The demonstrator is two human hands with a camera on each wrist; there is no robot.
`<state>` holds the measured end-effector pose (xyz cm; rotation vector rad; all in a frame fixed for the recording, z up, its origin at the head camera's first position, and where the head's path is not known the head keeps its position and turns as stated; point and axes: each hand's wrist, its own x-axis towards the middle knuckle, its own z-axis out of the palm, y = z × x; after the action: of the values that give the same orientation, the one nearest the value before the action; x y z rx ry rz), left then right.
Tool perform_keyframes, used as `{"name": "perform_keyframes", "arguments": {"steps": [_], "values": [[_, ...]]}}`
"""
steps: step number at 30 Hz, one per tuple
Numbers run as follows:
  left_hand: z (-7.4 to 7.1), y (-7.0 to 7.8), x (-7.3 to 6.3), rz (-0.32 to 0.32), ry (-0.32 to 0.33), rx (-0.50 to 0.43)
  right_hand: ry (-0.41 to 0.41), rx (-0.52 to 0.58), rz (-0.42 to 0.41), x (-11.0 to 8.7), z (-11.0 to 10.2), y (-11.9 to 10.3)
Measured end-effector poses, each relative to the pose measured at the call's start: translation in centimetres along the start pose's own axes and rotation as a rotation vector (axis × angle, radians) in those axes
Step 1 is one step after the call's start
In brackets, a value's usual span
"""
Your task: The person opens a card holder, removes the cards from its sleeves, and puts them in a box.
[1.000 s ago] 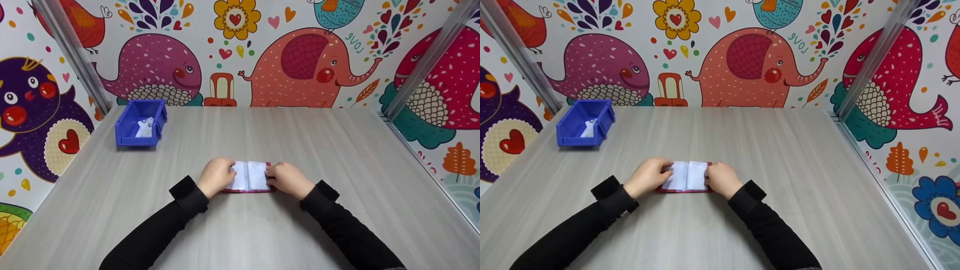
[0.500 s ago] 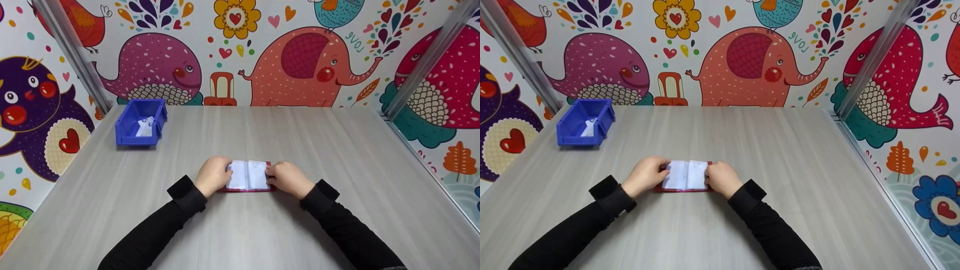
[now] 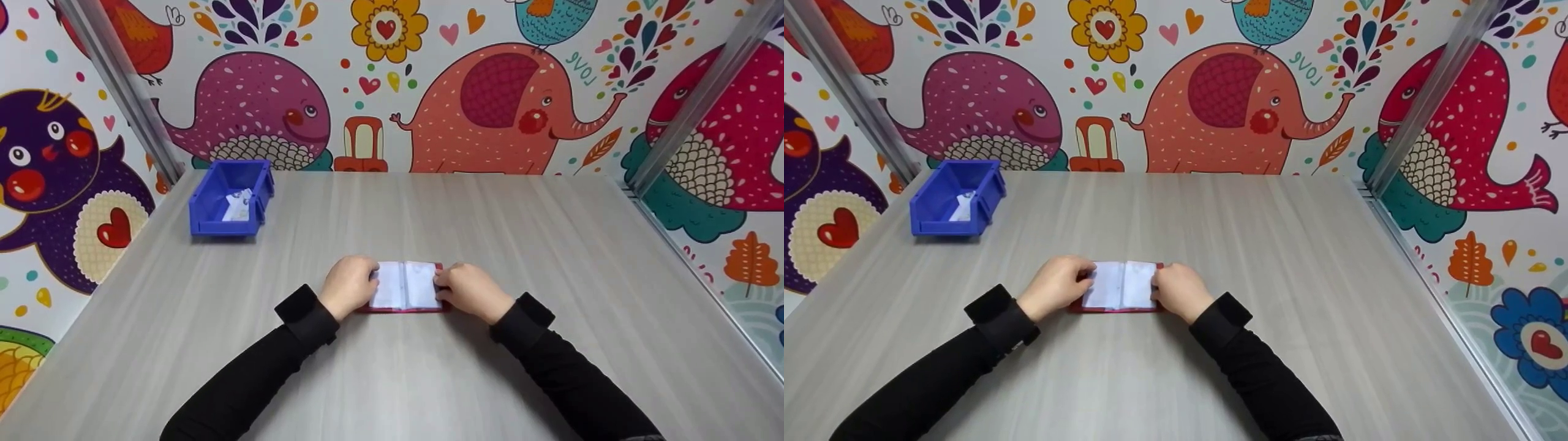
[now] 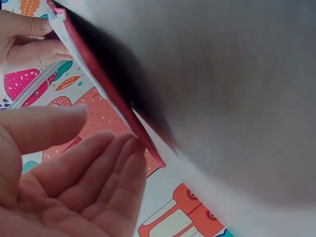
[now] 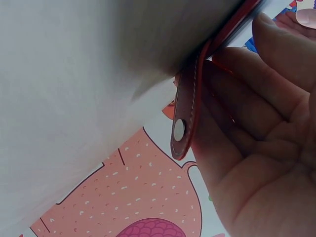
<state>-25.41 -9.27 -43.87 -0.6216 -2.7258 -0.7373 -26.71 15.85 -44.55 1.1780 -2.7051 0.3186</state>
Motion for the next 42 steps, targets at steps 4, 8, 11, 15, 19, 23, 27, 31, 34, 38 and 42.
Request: {"name": "perform_keyframes", "arguments": {"steps": [4,8,11,15,19,23,27,31,34,38,42], "values": [[-0.2,-0.2,0.2,-0.078,-0.025,0.014,0.002,0.004,0.001,0.0,0.0,0.0],[-0.4,-0.5,0.4,-0.160,-0.043,0.007,0.004,0.010,0.002,0.0,0.1,0.0],[-0.5,-0.7,0.5,-0.198,-0.054,-0.002,0.006,0.012,0.005,0.0,0.0,0.0],[-0.4,-1.0,0.7,-0.233,-0.088,-0.005,0.010,0.013,0.010,0.0,0.0,0.0],[-0.4,-1.1,1.0,-0.261,-0.131,-0.008,0.012,0.012,0.016,0.0,-0.1,0.0],[-0.4,-1.2,1.2,-0.284,-0.156,-0.012,0.012,0.010,0.014,0.0,-0.1,-0.1],[-0.3,-1.1,1.4,-0.296,-0.165,-0.002,0.011,0.008,0.014,-0.1,0.0,0.0],[-0.4,-1.0,1.5,-0.294,-0.163,0.004,0.008,0.007,0.011,0.0,0.0,0.0],[-0.3,-1.0,1.5,-0.287,-0.158,0.000,0.008,0.009,0.006,0.1,0.0,0.1],[-0.3,-1.0,1.4,-0.285,-0.156,0.001,0.008,0.039,-0.001,0.1,-0.1,0.3],[-0.2,-1.0,1.4,-0.289,-0.159,0.001,0.004,0.087,0.007,0.2,-0.3,0.5]]}}
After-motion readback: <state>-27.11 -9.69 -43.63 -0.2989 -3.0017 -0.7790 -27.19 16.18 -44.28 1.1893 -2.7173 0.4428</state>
